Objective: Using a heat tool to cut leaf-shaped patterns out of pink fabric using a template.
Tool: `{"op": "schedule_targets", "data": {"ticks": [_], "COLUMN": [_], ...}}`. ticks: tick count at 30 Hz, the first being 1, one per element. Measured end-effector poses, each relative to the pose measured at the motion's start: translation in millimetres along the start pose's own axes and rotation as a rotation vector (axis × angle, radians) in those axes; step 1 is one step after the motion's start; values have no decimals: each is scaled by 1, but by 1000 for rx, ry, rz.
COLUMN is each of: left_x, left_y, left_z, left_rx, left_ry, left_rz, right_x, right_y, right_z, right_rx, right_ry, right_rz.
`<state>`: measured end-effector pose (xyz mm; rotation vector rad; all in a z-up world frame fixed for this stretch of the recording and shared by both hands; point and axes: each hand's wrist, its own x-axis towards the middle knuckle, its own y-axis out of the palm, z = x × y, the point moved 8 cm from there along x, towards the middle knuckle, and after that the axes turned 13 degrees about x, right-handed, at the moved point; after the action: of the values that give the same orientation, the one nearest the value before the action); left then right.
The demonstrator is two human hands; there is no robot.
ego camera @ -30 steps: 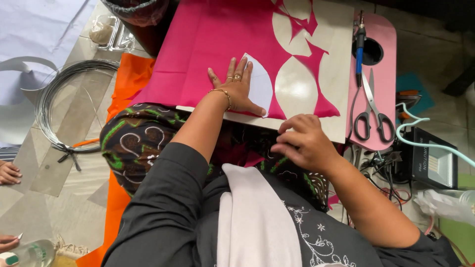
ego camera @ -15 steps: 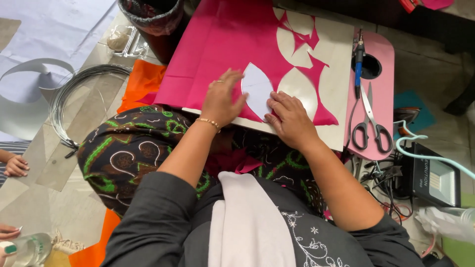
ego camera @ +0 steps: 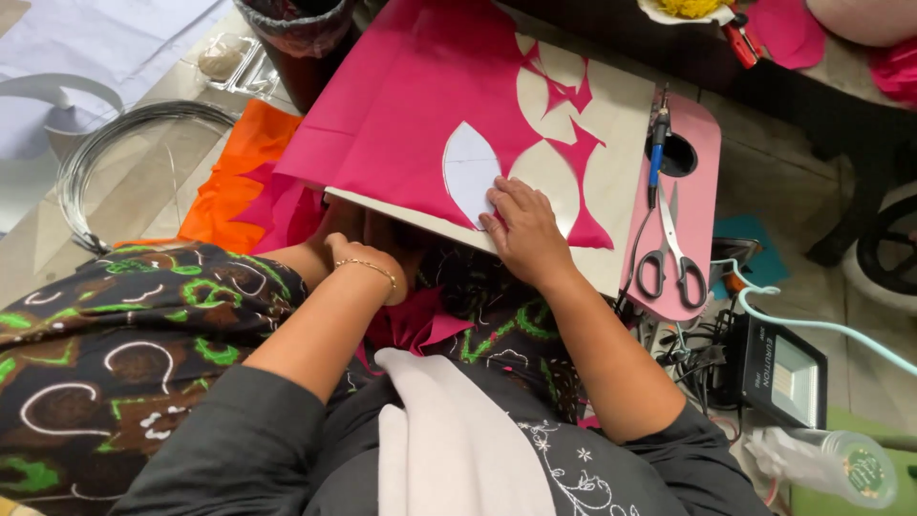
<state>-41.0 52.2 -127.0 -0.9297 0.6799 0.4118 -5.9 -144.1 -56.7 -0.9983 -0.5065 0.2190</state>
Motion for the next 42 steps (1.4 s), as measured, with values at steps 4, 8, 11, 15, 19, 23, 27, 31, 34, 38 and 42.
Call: {"op": "schedule_targets", "data": {"ticks": [4, 8, 11, 15, 19, 23, 27, 31, 34, 38, 42], "left_x": [10, -34, -55, -43, -18, 94, 108, 59, -19, -34, 10], "left_y": [47, 61, 60, 64, 74, 128, 132, 111, 74, 50, 54], "left_z": [35, 51, 64, 76, 80, 83, 80, 73, 63, 41, -12], "left_rx": [-185, -242, -349, -305, -354, -252, -199, -157, -174, -237, -8], "left_ry": [-201, -313, -402, -478, -469, -473, -467, -456, -418, -308, -104], "left_rz": [118, 131, 118, 180, 215, 135, 103, 125, 153, 137, 77], "right_x": [-1, -1, -1, 0, -1, 0, 1, 1, 2, 3, 0], "right_y": [3, 6, 6, 6, 8, 6, 6, 5, 5, 4, 3], "right_z": [-1, -3, -4, -4, -8, -7, -10, -11, -11, -9, -8], "right_rx": [-24, -45, -43, -57, -44, -40, -22, 3, 3, -1, -9], "right_ry": [-33, -68, -68, -52, -30, -58, -92, -106, -98, -86, -114], "right_rz": [-56, -59, -90, -86, -72, -80, -86, -82, -83, -74, -77]}}
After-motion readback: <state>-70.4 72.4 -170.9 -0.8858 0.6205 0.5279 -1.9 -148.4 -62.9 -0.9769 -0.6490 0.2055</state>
